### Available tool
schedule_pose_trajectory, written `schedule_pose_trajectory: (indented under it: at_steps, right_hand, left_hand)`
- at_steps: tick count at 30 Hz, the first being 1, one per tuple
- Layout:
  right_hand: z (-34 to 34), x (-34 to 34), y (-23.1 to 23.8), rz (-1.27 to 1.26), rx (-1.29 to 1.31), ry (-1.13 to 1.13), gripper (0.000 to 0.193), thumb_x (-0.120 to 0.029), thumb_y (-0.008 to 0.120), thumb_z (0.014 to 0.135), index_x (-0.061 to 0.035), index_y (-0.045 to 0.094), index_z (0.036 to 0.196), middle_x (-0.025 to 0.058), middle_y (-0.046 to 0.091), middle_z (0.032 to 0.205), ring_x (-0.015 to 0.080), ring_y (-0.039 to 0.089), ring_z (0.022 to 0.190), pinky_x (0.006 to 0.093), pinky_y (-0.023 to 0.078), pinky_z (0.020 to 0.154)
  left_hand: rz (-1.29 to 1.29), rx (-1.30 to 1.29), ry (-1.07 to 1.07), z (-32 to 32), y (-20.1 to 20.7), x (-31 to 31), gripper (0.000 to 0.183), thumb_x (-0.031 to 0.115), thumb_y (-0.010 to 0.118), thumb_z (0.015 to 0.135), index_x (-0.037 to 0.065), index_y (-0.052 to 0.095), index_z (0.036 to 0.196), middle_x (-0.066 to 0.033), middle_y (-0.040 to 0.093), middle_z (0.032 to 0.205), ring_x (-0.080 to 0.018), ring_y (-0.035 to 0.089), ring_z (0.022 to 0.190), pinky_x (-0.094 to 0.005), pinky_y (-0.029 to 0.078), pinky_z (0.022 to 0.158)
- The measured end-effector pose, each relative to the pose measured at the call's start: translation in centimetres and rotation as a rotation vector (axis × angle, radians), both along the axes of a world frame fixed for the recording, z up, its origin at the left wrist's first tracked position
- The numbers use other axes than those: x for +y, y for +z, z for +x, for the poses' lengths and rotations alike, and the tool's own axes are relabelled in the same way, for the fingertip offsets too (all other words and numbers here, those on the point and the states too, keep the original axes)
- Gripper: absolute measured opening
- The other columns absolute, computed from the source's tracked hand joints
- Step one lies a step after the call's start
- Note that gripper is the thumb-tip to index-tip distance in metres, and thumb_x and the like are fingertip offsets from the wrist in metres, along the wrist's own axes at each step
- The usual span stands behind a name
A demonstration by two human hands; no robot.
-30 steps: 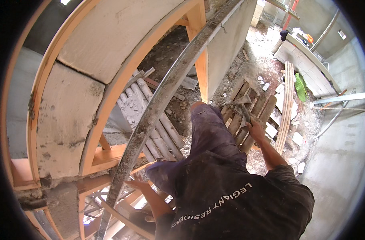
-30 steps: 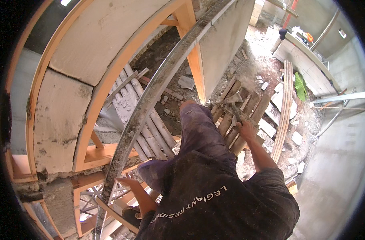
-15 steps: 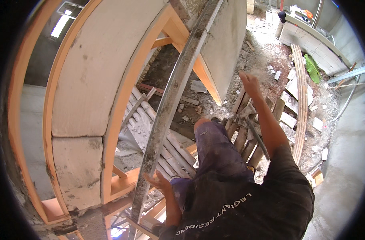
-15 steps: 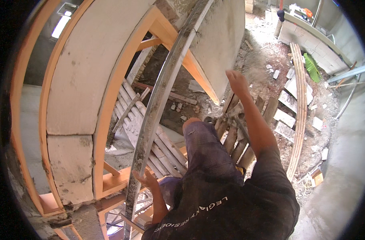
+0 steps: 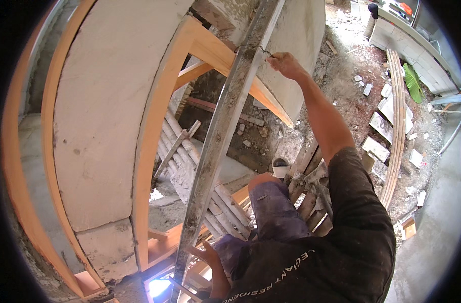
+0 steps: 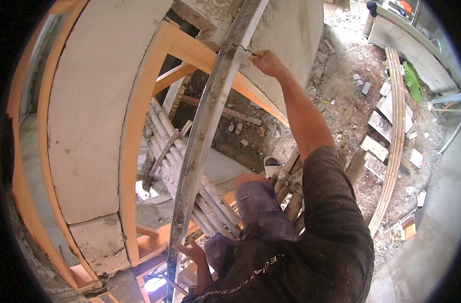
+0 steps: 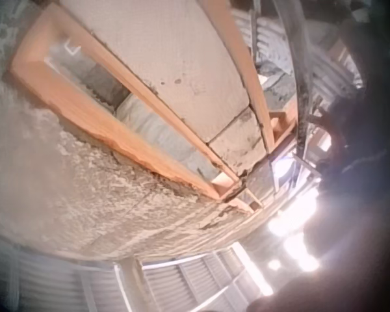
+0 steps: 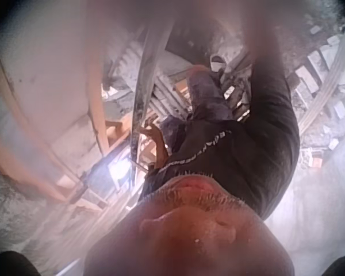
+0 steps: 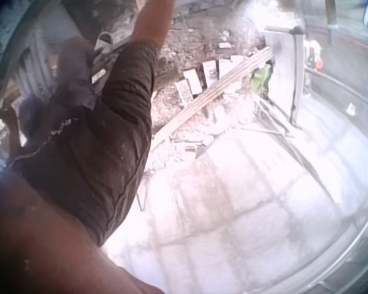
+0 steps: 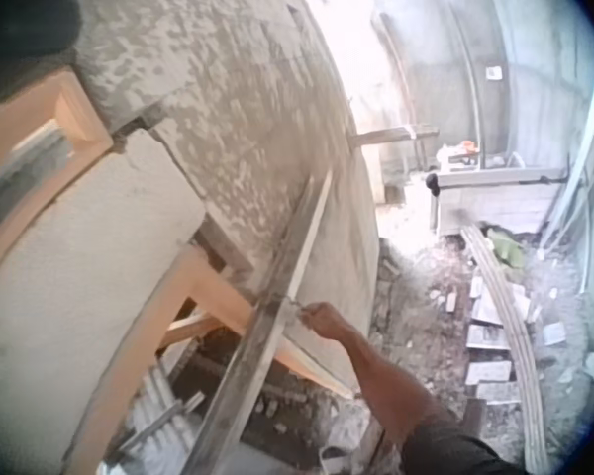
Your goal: The person secures a long metal trim piece to a curved wooden structure using wire ties. They repeatedly wrap and twist wire ties around the trim and the wooden frame to hold it in place.
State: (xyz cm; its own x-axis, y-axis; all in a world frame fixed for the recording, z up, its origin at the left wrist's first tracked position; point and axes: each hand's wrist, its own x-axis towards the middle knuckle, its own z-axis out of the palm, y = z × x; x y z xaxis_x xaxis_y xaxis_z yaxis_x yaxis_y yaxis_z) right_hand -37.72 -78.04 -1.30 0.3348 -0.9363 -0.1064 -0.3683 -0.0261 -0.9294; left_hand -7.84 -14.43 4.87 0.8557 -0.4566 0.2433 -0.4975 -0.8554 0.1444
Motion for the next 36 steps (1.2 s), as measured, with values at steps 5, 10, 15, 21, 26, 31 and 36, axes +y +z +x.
schedule_pose_trajectory:
  at_steps: [5,10,15,21,26,31,36]
  right_hand:
    - [-1.5,-2.5,0.6,-0.545,0.448,-0.104,0.026,-0.036,0.045,0.089,-0.016,0.062,0.093,0.0093,0.063,0.092,0.0293,0.058,0.093,0.0389,0.046,0.078]
    - [-2.3,-4.6,3.4,-0.915,0.585,0.015,0.02,-0.024,0.045,0.088,-0.0122,0.061,0.085,0.0073,0.063,0.089,0.0264,0.058,0.092,0.0397,0.045,0.081]
    - [-3.1,-2.1,4.8,-0.728,0.623,0.074,0.018,-0.022,0.047,0.086,-0.0107,0.062,0.089,0.0089,0.063,0.088,0.0269,0.059,0.086,0.0397,0.047,0.078]
    - [-3.4,-2.9,4.5,0.024,-0.126,0.014,0.035,-0.038,0.059,0.082,-0.0034,0.061,0.084,0.0047,0.056,0.067,0.0156,0.057,0.066,0.032,0.049,0.063]
    - [-2.2,-3.4,3.6,0.063,-0.098,0.065,0.038,-0.041,0.058,0.082,-0.003,0.061,0.082,0.006,0.057,0.064,0.0165,0.058,0.063,0.0326,0.047,0.055]
    - [0.4,0.6,2.7,-0.422,0.176,-0.285,0.027,-0.03,0.058,0.082,-0.0031,0.058,0.077,0.0128,0.061,0.069,0.0249,0.061,0.067,0.0357,0.048,0.057]
    - [4.6,4.7,0.4,-0.761,0.17,-0.503,0.021,-0.027,0.055,0.084,-0.0061,0.058,0.081,0.0093,0.061,0.085,0.0266,0.059,0.072,0.0378,0.047,0.06]
  left_hand:
    - [0.054,-0.065,-0.122,-0.4,0.1,-2.2,0.062,0.022,0.053,0.081,-0.006,0.027,0.13,-0.03,0.01,0.139,-0.0435,0.013,0.13,-0.0503,0.018,0.105]
    - [0.025,-0.1,-0.134,-0.1,0.7,-4.0,0.055,0.022,0.054,0.08,-0.001,0.034,0.127,-0.031,0.01,0.139,-0.0449,0.014,0.129,-0.0521,0.02,0.103]
    - [0.119,-0.144,-0.104,-0.5,0.3,-4.7,0.053,0.022,0.054,0.08,0.003,0.037,0.126,-0.0304,0.01,0.139,-0.045,0.014,0.129,-0.0549,0.019,0.102]
    - [0.281,-0.344,-0.393,-2.9,1.2,-6.6,0.059,0.031,0.057,0.079,0.006,0.036,0.128,-0.0296,0.013,0.139,-0.0444,0.014,0.13,-0.0574,0.015,0.102]
    - [0.186,-0.249,-0.472,-2.8,1.0,-12.6,0.071,0.031,0.065,0.074,0.005,0.032,0.131,-0.0268,0.017,0.139,-0.0425,0.015,0.13,-0.0578,0.01,0.103]
    - [0.23,-0.198,-0.464,-0.8,0.0,-15.6,0.064,0.029,0.063,0.078,0.006,0.034,0.13,-0.021,0.023,0.14,-0.0379,0.019,0.13,-0.0581,0.011,0.102]
    - [0.294,-0.24,-0.474,-0.5,-0.5,-15.2,0.049,0.026,0.059,0.082,0.007,0.041,0.124,-0.0208,0.026,0.138,-0.0379,0.023,0.129,-0.0586,0.012,0.101]
